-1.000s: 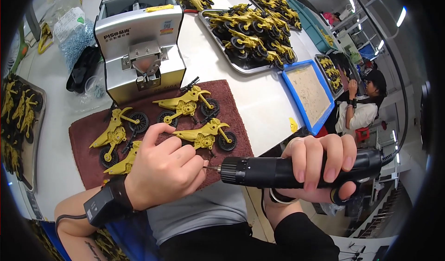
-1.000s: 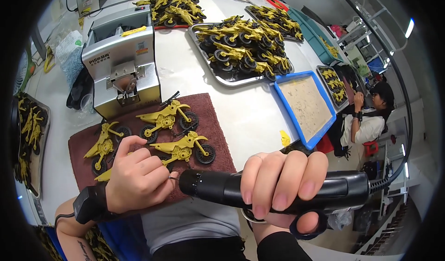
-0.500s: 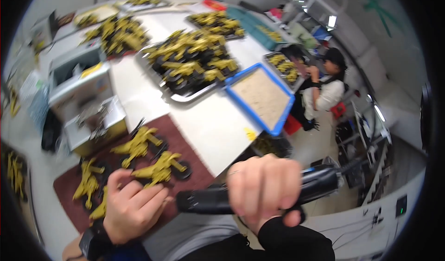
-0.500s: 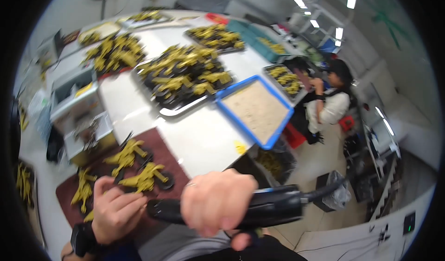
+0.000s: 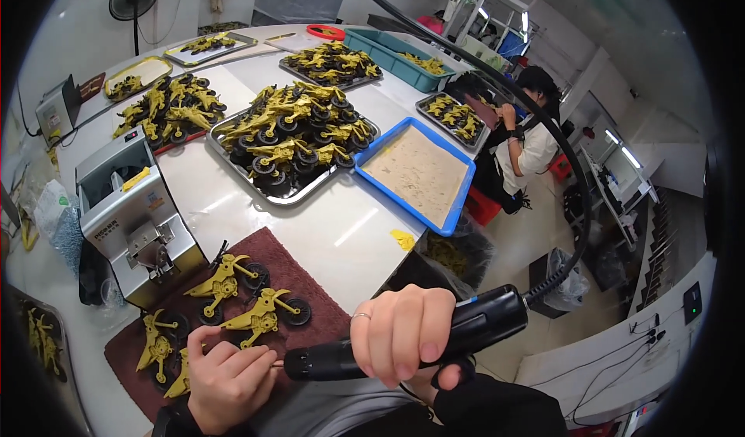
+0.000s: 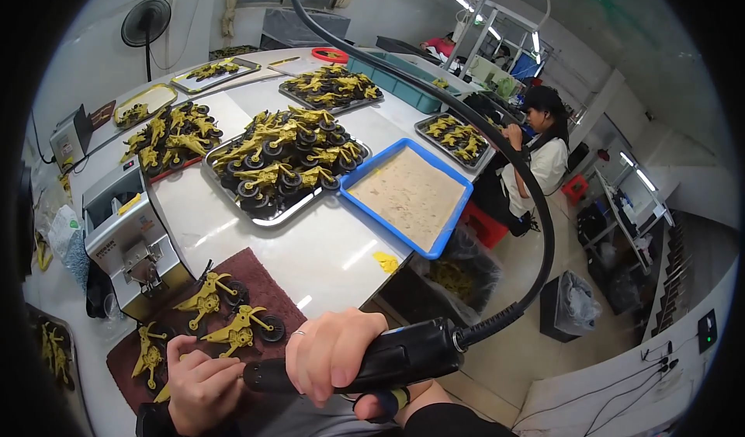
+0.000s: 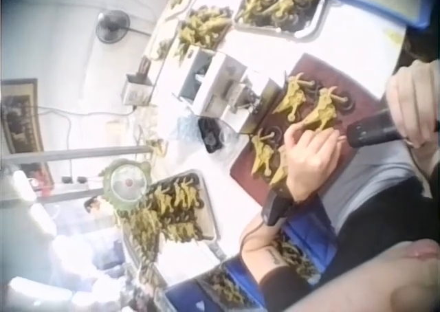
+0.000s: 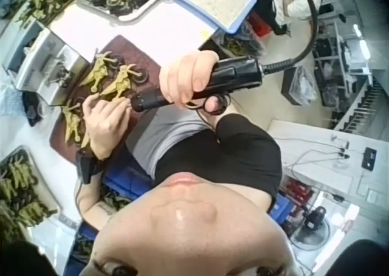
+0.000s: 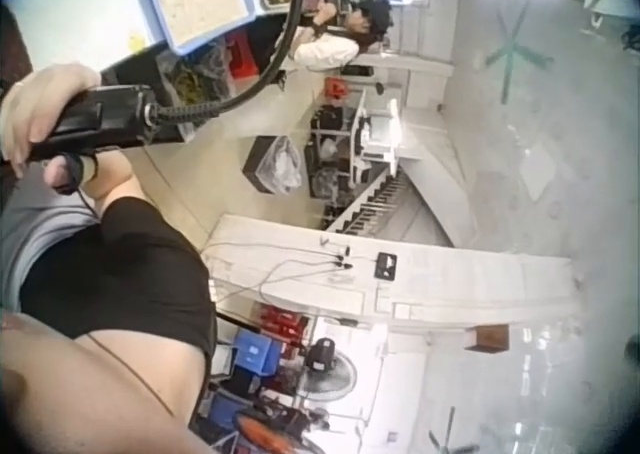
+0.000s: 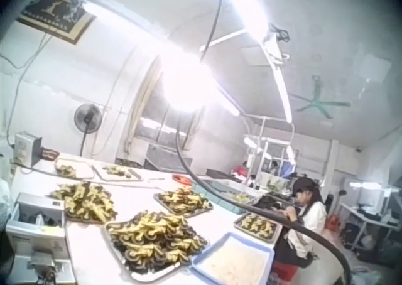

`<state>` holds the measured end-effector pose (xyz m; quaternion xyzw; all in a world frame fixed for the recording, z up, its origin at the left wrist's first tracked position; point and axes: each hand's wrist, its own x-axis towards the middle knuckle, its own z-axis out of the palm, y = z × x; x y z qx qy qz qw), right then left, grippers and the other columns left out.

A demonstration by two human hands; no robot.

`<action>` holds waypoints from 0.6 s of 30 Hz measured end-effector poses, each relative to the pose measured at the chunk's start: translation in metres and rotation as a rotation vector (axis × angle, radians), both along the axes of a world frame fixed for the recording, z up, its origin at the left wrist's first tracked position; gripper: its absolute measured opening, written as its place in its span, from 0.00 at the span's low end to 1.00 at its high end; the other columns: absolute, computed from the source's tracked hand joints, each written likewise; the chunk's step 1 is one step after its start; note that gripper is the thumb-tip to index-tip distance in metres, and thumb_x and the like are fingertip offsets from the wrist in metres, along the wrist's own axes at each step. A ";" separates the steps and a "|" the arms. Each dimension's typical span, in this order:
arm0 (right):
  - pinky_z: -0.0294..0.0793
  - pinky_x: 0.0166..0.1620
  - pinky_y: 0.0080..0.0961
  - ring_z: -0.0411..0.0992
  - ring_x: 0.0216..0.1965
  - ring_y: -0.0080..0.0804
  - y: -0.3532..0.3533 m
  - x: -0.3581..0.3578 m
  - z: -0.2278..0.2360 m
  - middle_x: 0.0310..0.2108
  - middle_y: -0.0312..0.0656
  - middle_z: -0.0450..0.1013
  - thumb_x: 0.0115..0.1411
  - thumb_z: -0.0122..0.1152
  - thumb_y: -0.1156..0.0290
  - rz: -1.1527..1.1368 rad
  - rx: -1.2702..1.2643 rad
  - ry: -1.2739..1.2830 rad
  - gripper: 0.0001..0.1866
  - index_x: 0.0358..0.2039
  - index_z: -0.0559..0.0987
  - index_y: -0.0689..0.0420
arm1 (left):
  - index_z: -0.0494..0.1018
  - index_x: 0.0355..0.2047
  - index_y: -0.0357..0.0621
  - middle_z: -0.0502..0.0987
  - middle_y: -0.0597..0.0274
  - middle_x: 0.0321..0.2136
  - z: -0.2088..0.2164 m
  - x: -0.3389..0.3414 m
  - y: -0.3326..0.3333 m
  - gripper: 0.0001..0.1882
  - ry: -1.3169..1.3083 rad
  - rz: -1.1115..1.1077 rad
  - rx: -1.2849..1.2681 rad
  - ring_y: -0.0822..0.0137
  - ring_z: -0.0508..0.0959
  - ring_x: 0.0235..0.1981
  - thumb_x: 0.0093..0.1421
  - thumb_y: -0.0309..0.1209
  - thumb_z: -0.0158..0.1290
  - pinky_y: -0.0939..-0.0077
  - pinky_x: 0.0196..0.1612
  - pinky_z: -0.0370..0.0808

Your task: Assembling plastic toy motorcycle parts using an electric screwdriver.

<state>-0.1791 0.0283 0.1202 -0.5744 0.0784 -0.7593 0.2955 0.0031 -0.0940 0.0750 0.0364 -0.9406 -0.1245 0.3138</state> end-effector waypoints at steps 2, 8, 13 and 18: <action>0.71 0.26 0.27 0.70 0.17 0.30 0.002 0.001 0.000 0.23 0.41 0.71 0.49 0.63 0.66 -0.002 0.005 0.003 0.13 0.29 0.69 0.57 | 0.77 0.24 0.48 0.76 0.74 0.24 -0.001 0.001 0.001 0.08 -0.005 -0.001 -0.006 0.74 0.69 0.20 0.40 0.31 0.59 0.62 0.46 0.62; 0.71 0.25 0.28 0.71 0.18 0.32 -0.002 0.007 -0.005 0.24 0.42 0.71 0.50 0.63 0.68 0.017 0.030 -0.010 0.12 0.29 0.69 0.58 | 0.76 0.24 0.48 0.77 0.74 0.24 -0.003 0.007 0.002 0.07 -0.029 0.021 0.021 0.73 0.70 0.20 0.42 0.31 0.59 0.63 0.45 0.63; 0.71 0.26 0.29 0.70 0.18 0.30 -0.002 -0.004 0.014 0.25 0.41 0.69 0.52 0.61 0.67 -0.120 0.109 0.087 0.15 0.33 0.65 0.57 | 0.75 0.29 0.48 0.77 0.69 0.26 0.008 -0.001 -0.003 0.15 -0.021 0.051 0.111 0.69 0.73 0.26 0.41 0.39 0.63 0.63 0.45 0.62; 0.61 0.28 0.24 0.64 0.18 0.26 -0.022 -0.004 0.042 0.27 0.38 0.62 0.52 0.59 0.66 -0.236 0.258 0.113 0.16 0.35 0.63 0.57 | 0.73 0.34 0.46 0.75 0.64 0.33 0.009 -0.001 -0.016 0.16 -0.086 0.191 0.145 0.65 0.73 0.34 0.45 0.38 0.60 0.62 0.46 0.62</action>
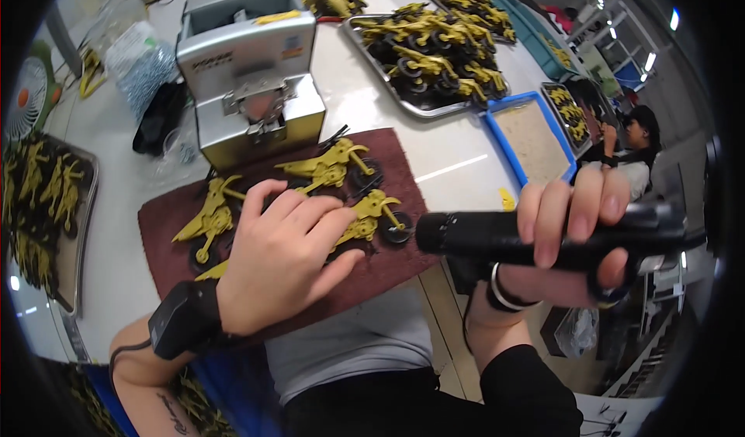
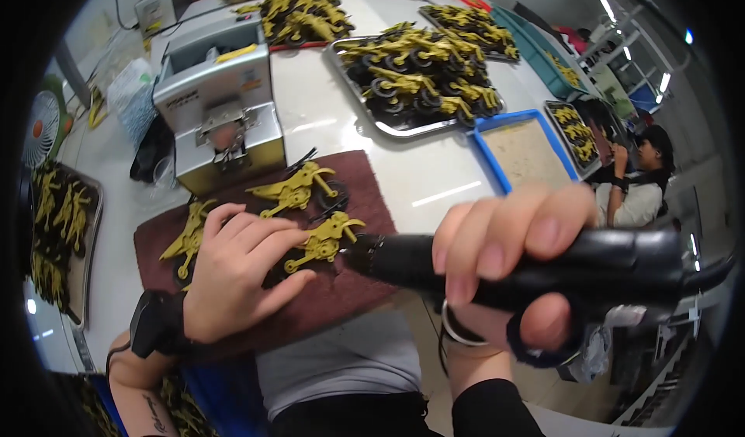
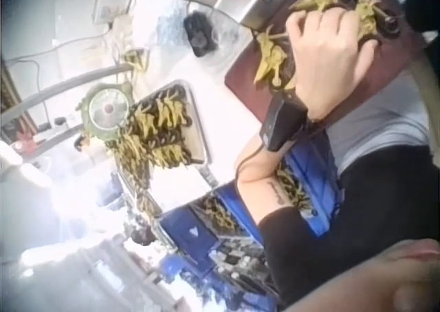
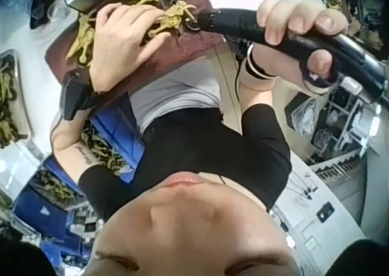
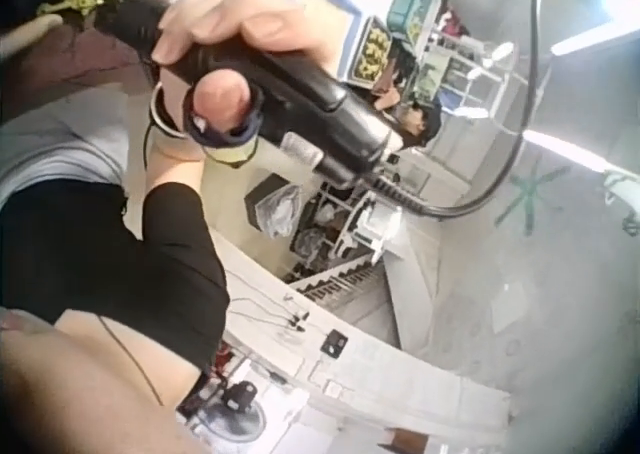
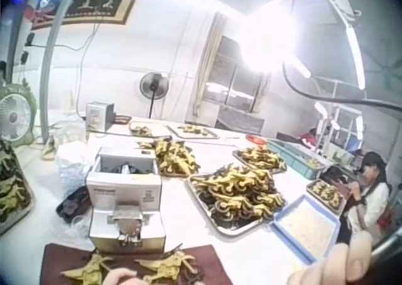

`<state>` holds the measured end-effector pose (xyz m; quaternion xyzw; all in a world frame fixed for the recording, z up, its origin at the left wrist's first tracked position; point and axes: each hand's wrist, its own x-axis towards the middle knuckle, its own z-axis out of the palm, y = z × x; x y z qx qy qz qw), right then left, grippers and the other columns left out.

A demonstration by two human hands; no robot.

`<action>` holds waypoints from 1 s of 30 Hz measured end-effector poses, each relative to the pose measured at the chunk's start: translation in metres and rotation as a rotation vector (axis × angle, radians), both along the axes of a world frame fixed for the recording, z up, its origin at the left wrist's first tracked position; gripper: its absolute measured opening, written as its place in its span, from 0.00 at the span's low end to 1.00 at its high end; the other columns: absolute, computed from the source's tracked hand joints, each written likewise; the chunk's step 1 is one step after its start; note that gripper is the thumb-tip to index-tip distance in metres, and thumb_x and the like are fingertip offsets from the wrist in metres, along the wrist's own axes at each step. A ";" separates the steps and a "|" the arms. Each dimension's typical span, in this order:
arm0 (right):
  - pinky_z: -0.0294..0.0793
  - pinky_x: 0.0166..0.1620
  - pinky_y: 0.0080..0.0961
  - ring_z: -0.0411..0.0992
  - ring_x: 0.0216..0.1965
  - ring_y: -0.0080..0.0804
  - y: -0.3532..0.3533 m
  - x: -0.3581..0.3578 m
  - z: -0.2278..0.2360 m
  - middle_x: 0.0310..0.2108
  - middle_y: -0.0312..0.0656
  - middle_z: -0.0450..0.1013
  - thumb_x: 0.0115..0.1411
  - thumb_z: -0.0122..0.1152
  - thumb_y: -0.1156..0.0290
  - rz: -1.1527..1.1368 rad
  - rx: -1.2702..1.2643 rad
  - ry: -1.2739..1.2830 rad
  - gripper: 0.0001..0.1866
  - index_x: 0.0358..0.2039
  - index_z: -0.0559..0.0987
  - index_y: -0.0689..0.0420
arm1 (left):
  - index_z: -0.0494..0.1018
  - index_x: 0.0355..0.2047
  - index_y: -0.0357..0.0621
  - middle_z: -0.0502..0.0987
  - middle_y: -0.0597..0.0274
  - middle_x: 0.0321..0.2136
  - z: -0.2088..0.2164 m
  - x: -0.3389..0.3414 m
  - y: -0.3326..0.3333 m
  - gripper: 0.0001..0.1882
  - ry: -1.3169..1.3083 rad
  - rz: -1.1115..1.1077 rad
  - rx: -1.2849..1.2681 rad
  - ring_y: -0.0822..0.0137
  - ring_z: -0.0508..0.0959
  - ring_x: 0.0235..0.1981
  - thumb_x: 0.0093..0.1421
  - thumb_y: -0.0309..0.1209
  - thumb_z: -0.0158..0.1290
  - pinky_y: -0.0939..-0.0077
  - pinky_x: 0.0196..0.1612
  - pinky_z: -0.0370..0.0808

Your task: Assembling plastic toy motorcycle parts using an electric screwdriver.

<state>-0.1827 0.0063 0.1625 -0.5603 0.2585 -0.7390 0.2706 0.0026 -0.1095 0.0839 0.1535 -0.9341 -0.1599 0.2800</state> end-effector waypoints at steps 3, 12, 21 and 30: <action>0.61 0.28 0.25 0.63 0.18 0.26 -0.021 0.003 0.003 0.27 0.39 0.62 0.52 0.59 0.66 0.070 0.093 0.068 0.18 0.36 0.62 0.57 | 0.73 0.37 0.46 0.74 0.60 0.37 -0.014 0.003 -0.002 0.17 -0.066 -0.006 -0.022 0.64 0.73 0.38 0.46 0.35 0.58 0.62 0.48 0.61; 0.64 0.25 0.25 0.65 0.16 0.27 -0.041 0.022 -0.013 0.26 0.40 0.64 0.51 0.63 0.63 0.036 0.245 0.154 0.20 0.34 0.62 0.58 | 0.73 0.39 0.44 0.73 0.55 0.36 -0.026 0.007 -0.002 0.16 -0.117 -0.095 0.009 0.59 0.73 0.37 0.48 0.29 0.55 0.67 0.43 0.67; 0.64 0.22 0.22 0.64 0.14 0.25 -0.045 0.036 -0.025 0.21 0.36 0.63 0.49 0.66 0.61 -0.009 0.303 0.095 0.21 0.30 0.62 0.56 | 0.74 0.37 0.43 0.73 0.55 0.35 -0.031 0.005 -0.003 0.14 -0.120 -0.077 -0.006 0.59 0.72 0.34 0.47 0.29 0.55 0.68 0.37 0.67; 0.65 0.23 0.17 0.65 0.19 0.24 -0.047 0.033 -0.027 0.19 0.35 0.64 0.42 0.73 0.67 0.150 0.318 0.021 0.23 0.28 0.65 0.56 | 0.74 0.36 0.43 0.72 0.56 0.33 -0.035 0.004 -0.005 0.13 -0.097 -0.081 -0.017 0.60 0.71 0.33 0.47 0.29 0.54 0.69 0.35 0.67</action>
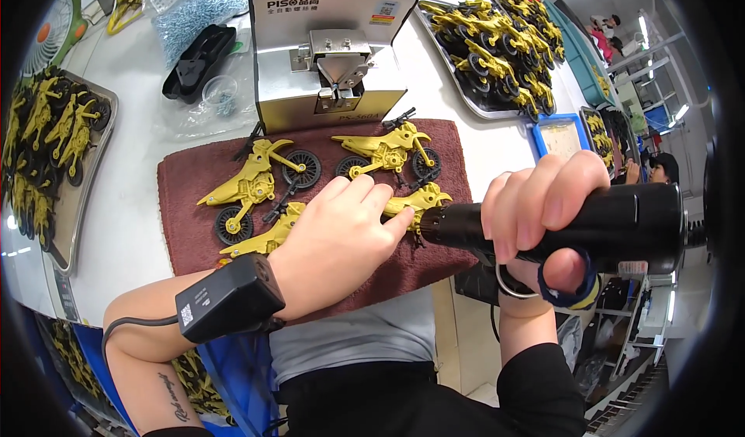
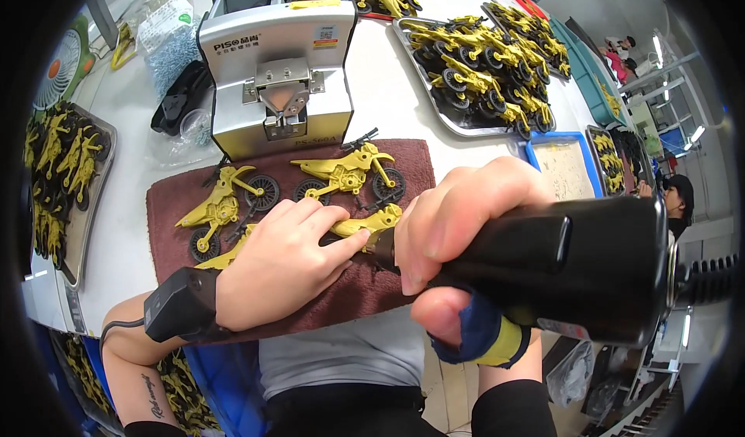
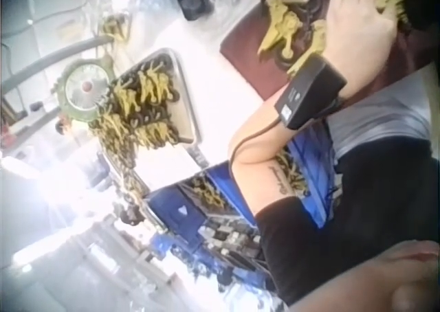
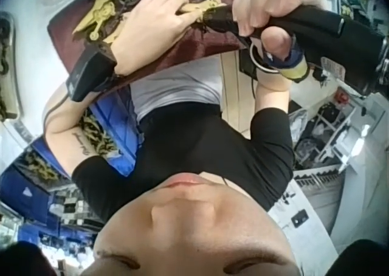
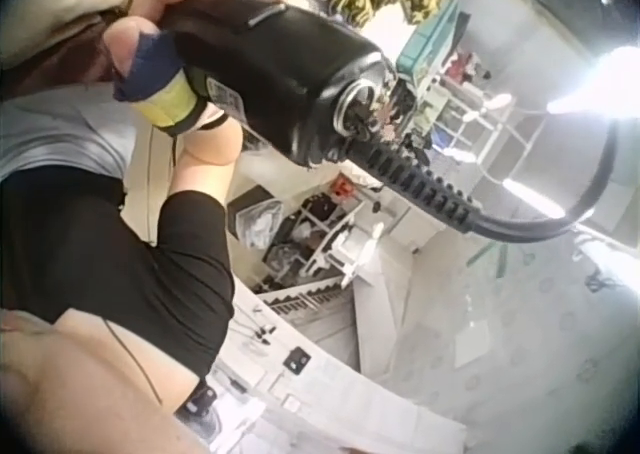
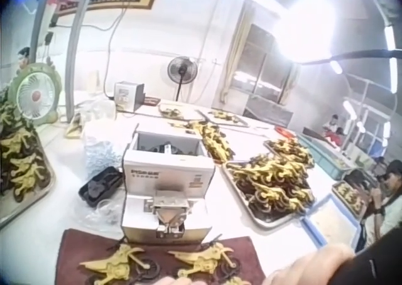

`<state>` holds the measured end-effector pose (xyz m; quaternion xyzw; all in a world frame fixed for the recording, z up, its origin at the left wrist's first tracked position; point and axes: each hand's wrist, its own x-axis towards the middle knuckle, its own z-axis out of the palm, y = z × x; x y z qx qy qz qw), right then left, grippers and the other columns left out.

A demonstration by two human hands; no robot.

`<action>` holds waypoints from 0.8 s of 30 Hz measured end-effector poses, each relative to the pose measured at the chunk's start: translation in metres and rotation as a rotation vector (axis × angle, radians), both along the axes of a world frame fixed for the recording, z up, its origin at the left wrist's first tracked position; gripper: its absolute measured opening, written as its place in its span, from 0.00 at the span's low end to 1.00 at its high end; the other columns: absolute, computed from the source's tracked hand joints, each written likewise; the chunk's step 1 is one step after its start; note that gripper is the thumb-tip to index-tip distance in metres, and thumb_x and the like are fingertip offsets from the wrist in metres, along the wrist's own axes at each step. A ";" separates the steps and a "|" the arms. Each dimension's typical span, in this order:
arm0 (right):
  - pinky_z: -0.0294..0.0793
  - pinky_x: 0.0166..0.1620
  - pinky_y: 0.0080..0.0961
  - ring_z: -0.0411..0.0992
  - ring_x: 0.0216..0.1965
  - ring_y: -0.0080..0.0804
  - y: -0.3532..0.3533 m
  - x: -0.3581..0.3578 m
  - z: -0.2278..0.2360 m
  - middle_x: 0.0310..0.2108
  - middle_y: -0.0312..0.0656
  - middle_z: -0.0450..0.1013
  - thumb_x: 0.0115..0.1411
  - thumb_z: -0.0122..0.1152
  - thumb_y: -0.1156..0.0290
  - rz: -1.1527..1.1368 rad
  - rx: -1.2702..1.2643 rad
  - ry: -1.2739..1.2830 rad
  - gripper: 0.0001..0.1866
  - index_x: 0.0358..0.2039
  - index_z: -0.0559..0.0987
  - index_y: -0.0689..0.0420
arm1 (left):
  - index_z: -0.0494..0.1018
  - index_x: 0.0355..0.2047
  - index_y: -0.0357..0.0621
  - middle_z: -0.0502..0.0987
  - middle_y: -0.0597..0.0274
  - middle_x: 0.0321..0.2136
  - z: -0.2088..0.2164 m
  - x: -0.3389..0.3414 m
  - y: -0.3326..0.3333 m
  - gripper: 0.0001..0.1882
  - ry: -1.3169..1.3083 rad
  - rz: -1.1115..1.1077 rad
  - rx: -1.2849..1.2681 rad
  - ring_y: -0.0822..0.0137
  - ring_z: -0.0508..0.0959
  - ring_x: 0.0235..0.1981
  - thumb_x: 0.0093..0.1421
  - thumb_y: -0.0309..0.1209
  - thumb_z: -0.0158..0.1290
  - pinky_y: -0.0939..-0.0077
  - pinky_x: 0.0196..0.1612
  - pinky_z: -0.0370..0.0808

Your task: Assembling plastic toy motorcycle parts using an electric screwdriver.

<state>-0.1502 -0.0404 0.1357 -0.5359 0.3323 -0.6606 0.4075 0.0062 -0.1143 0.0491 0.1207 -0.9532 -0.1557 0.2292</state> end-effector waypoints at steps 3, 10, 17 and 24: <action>0.65 0.23 0.23 0.65 0.15 0.25 -0.006 -0.002 0.001 0.20 0.35 0.64 0.48 0.67 0.65 0.026 -0.029 0.104 0.20 0.29 0.63 0.56 | 0.74 0.36 0.43 0.72 0.57 0.33 0.000 0.001 0.001 0.14 0.008 0.005 0.002 0.61 0.71 0.33 0.47 0.30 0.54 0.70 0.34 0.67; 0.58 0.33 0.25 0.61 0.21 0.24 -0.043 -0.039 0.071 0.26 0.36 0.60 0.48 0.53 0.66 0.303 -0.200 -0.004 0.15 0.34 0.65 0.60 | 0.74 0.37 0.45 0.71 0.60 0.32 -0.002 -0.003 0.007 0.15 -0.011 0.044 -0.058 0.64 0.70 0.33 0.47 0.29 0.53 0.73 0.36 0.66; 0.68 0.21 0.19 0.66 0.16 0.27 -0.124 0.034 0.059 0.21 0.39 0.66 0.57 0.50 0.61 0.096 -0.437 -0.087 0.16 0.34 0.72 0.64 | 0.71 0.42 0.44 0.70 0.59 0.33 -0.006 0.005 0.005 0.17 -0.029 0.025 -0.089 0.63 0.69 0.35 0.49 0.29 0.48 0.72 0.39 0.66; 0.65 0.23 0.19 0.66 0.18 0.27 -0.134 0.038 0.047 0.20 0.39 0.67 0.54 0.54 0.61 0.026 -0.193 -0.041 0.20 0.36 0.75 0.67 | 0.72 0.41 0.43 0.71 0.58 0.34 -0.001 0.002 0.006 0.17 -0.081 0.025 -0.077 0.63 0.70 0.37 0.49 0.29 0.47 0.73 0.39 0.66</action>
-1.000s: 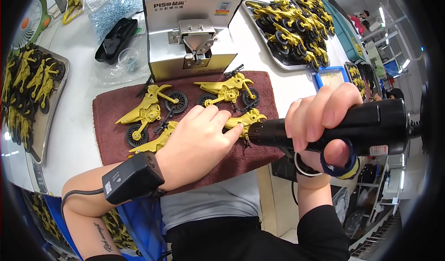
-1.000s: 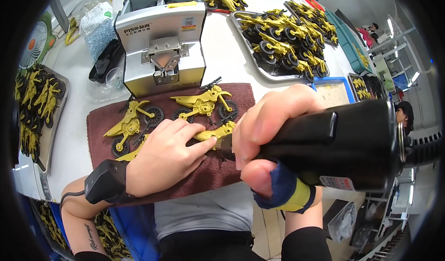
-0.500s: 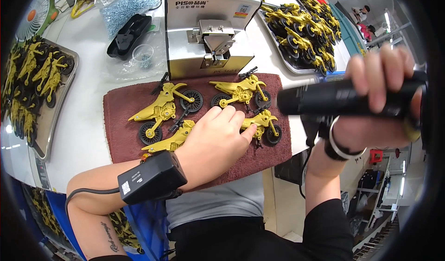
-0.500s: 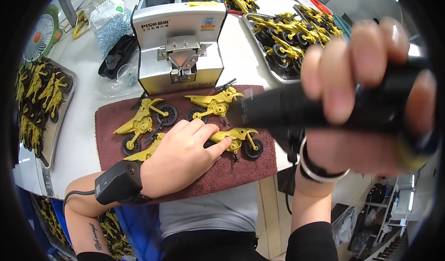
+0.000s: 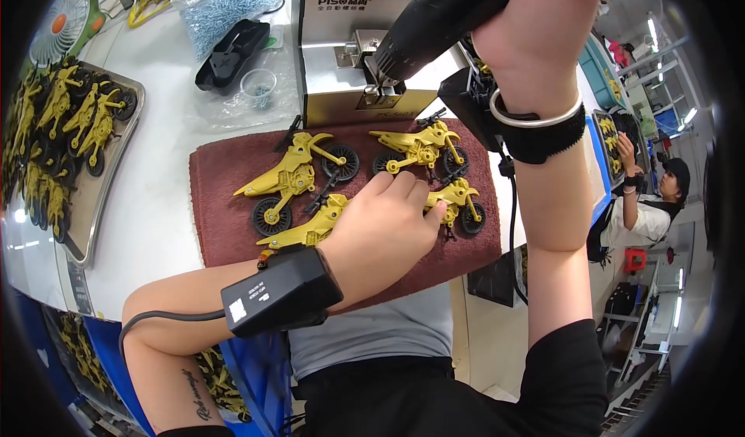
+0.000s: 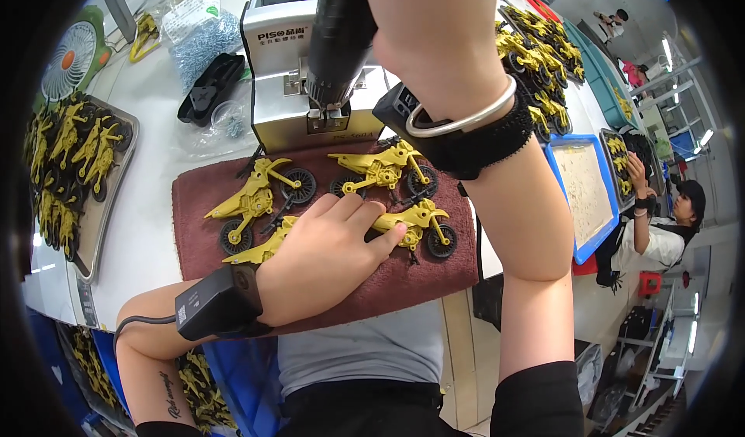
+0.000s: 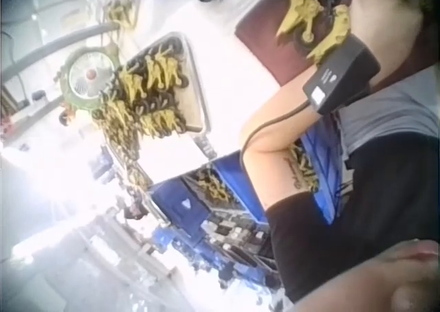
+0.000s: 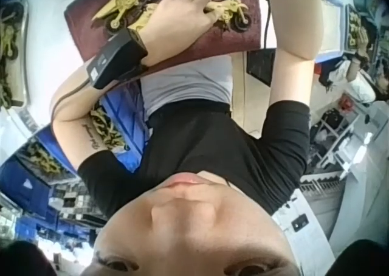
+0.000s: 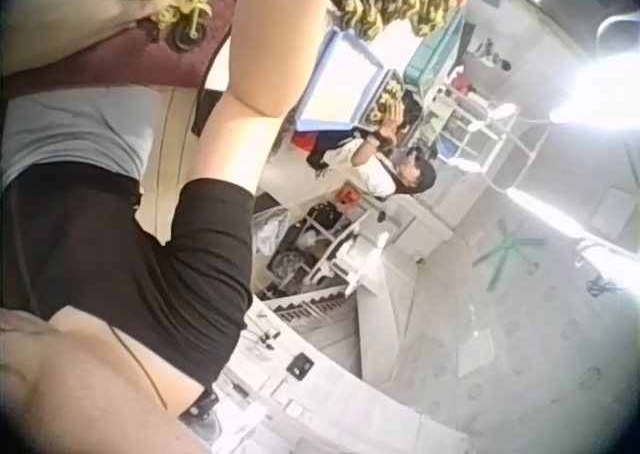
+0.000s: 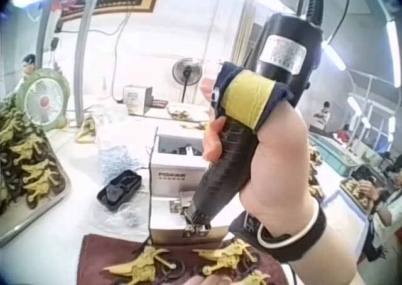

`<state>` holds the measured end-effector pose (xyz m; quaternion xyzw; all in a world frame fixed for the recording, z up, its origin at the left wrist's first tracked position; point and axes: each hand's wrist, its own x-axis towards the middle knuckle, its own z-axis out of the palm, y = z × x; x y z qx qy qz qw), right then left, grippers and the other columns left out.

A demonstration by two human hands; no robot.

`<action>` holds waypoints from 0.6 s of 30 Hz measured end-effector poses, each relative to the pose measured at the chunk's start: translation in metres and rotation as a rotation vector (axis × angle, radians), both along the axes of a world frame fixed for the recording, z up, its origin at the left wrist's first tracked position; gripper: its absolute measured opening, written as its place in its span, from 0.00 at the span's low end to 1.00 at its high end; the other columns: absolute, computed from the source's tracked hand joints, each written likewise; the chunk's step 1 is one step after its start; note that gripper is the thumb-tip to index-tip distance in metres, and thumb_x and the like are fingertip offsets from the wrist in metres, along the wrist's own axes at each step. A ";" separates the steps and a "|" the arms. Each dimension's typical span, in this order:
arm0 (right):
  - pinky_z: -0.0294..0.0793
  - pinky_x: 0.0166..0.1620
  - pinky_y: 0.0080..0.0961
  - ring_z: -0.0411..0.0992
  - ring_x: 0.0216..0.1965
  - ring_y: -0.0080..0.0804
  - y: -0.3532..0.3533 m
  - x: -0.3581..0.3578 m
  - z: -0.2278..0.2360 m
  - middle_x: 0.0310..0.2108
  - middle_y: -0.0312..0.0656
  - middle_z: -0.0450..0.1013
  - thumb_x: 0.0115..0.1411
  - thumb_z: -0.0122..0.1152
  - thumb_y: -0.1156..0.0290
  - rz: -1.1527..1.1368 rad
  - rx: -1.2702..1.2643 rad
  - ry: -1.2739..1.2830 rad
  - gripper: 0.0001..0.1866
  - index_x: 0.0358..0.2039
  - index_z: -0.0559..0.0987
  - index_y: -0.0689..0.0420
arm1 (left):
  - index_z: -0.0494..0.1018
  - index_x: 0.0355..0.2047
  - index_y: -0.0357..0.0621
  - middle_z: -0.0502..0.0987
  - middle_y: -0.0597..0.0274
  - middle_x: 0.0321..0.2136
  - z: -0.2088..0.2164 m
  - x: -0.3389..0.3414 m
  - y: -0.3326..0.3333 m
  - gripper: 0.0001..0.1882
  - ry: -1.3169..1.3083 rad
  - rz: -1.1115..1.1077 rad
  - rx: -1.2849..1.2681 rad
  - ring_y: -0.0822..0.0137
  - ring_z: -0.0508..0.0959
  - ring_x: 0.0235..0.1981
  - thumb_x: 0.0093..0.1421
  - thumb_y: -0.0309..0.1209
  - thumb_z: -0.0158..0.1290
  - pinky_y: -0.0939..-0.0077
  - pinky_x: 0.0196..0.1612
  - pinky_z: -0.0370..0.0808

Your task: Assembling plastic toy motorcycle parts using an electric screwdriver.

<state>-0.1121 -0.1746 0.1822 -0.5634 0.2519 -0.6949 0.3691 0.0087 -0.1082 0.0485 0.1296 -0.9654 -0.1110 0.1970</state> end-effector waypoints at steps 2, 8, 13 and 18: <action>0.65 0.23 0.19 0.66 0.18 0.27 0.000 -0.002 0.000 0.20 0.39 0.67 0.54 0.54 0.61 0.009 -0.009 0.013 0.20 0.37 0.75 0.68 | 0.72 0.41 0.43 0.71 0.58 0.34 0.001 -0.001 0.000 0.17 0.006 -0.002 -0.009 0.63 0.70 0.36 0.48 0.29 0.47 0.73 0.39 0.66; 0.75 0.21 0.21 0.71 0.17 0.29 -0.006 -0.036 -0.005 0.24 0.43 0.70 0.58 0.46 0.57 0.316 -0.261 0.118 0.19 0.36 0.69 0.63 | 0.72 0.41 0.42 0.70 0.57 0.35 -0.006 -0.003 0.002 0.17 0.035 0.004 -0.036 0.63 0.69 0.36 0.49 0.29 0.47 0.72 0.40 0.66; 0.57 0.35 0.25 0.60 0.26 0.23 0.056 -0.055 0.019 0.28 0.36 0.59 0.55 0.46 0.63 0.286 0.045 0.221 0.15 0.37 0.67 0.61 | 0.72 0.41 0.42 0.69 0.56 0.36 0.002 0.001 0.004 0.18 0.008 -0.011 -0.002 0.63 0.68 0.37 0.49 0.29 0.47 0.72 0.40 0.65; 0.58 0.31 0.25 0.61 0.21 0.24 0.093 -0.070 0.001 0.26 0.36 0.61 0.55 0.50 0.65 0.127 0.148 0.192 0.12 0.34 0.63 0.58 | 0.72 0.41 0.43 0.70 0.56 0.34 -0.002 -0.003 0.002 0.18 0.030 0.006 -0.006 0.63 0.69 0.34 0.48 0.28 0.47 0.73 0.37 0.65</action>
